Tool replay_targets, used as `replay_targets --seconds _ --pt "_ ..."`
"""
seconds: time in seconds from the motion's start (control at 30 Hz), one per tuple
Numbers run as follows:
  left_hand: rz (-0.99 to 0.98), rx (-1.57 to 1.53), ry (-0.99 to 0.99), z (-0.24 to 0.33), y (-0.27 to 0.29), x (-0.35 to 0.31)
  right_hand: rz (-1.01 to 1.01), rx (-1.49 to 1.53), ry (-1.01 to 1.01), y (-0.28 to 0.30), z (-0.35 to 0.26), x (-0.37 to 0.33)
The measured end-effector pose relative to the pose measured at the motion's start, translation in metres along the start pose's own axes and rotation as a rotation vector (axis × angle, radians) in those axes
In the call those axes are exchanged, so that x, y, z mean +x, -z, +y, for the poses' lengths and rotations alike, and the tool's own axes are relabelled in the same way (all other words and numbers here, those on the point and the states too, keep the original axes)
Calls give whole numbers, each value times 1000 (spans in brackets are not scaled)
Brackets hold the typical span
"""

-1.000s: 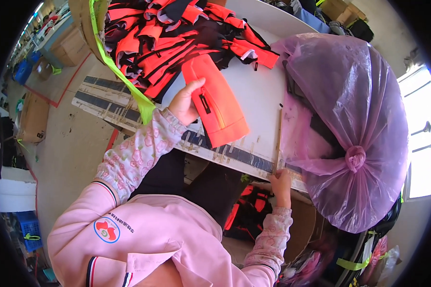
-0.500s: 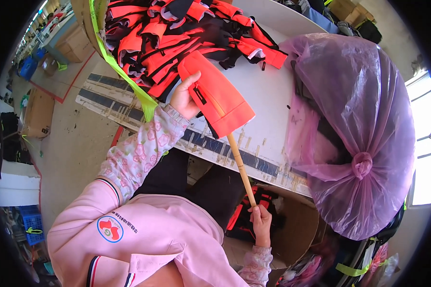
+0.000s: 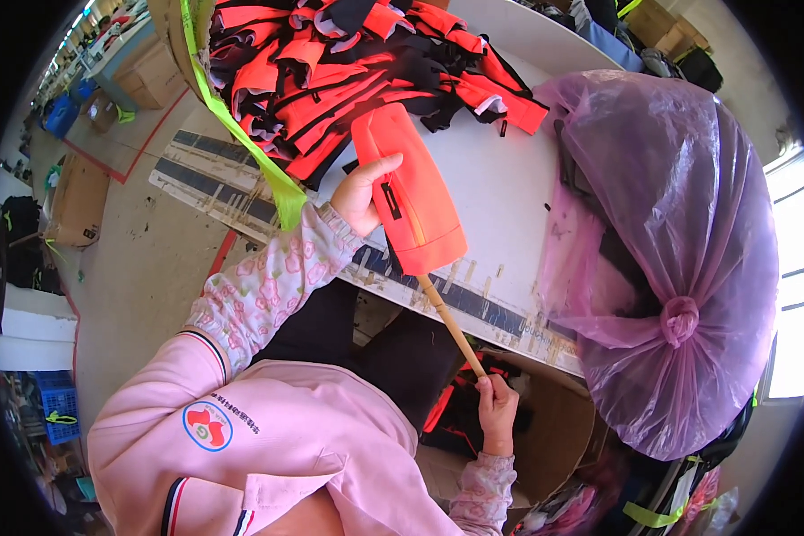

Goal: Manually folding and organizing life vest components for assembly.

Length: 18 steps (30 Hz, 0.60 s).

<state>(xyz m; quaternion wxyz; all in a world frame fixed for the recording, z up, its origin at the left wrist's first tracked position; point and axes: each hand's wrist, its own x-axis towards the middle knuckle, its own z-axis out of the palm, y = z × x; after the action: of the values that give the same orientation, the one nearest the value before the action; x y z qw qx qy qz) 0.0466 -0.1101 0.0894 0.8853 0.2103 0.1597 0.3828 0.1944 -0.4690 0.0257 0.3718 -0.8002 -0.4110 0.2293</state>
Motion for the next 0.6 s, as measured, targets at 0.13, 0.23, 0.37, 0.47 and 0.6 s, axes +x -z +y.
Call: replay_targets --seconds 0.13,0.23,0.37,0.47,0.6 --pt "-14 17 66 -12 -3 -7 -37 111 10 -10 10 3" --pt "-29 66 171 -35 -9 -19 -73 196 -17 -19 2 8" --pt "-55 157 138 -71 -14 -40 -49 179 58 -43 -14 27" --pt "24 189 56 -80 -20 -47 -36 148 151 -56 -25 36" --pt "63 279 -52 -84 -17 -45 -106 289 36 -73 -40 38"
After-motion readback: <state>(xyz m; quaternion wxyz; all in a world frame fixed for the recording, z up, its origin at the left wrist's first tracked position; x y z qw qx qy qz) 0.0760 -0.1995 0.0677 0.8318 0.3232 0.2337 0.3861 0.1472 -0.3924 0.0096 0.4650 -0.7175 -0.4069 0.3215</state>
